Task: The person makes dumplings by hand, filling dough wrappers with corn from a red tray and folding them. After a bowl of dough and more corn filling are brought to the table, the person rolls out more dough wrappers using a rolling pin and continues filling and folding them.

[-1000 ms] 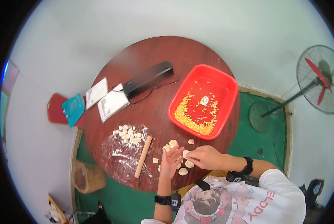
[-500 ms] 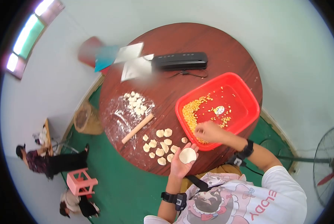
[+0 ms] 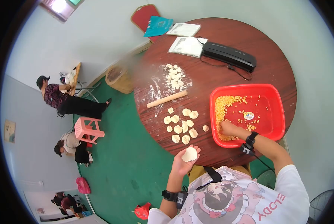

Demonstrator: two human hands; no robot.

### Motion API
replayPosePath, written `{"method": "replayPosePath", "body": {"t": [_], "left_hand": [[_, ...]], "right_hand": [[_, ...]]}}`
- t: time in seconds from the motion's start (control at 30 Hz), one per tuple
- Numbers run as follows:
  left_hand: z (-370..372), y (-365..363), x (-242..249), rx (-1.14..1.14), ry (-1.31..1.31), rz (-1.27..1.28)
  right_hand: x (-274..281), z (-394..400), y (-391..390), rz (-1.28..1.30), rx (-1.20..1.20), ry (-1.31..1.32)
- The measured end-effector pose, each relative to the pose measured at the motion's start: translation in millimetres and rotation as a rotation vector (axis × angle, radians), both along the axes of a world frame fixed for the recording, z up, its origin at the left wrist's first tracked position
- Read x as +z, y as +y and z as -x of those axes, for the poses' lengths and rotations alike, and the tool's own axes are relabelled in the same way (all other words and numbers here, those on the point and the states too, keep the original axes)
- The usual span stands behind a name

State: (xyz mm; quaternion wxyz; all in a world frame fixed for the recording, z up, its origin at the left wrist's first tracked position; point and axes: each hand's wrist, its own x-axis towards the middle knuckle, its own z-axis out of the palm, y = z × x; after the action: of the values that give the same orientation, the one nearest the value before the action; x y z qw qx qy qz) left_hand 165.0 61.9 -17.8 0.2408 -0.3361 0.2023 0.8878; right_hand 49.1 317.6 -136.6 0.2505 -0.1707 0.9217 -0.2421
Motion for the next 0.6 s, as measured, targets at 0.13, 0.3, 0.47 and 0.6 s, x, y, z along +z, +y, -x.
{"method": "replayPosePath", "body": {"t": [0.13, 0.3, 0.47, 0.6], "left_hand": [[17.0, 11.9, -3.4, -0.023, 0.041, 0.016], [58.4, 47.1, -12.4, -0.175, 0.128, -0.034], [82.4, 92.9, -25.4, -0.322, 0.079, -0.016], [87.0, 118.6, -35.8, -0.46, 0.135, -0.135]], "right_hand": [[19.4, 2.5, 20.2, 0.261, -0.239, -0.256], [39.5, -1.3, 50.8, 0.564, -0.484, -0.485], [104.2, -17.2, 60.7, 0.75, -0.526, -0.417], [148.5, -30.1, 49.2, 0.711, -0.402, -0.353]]}}
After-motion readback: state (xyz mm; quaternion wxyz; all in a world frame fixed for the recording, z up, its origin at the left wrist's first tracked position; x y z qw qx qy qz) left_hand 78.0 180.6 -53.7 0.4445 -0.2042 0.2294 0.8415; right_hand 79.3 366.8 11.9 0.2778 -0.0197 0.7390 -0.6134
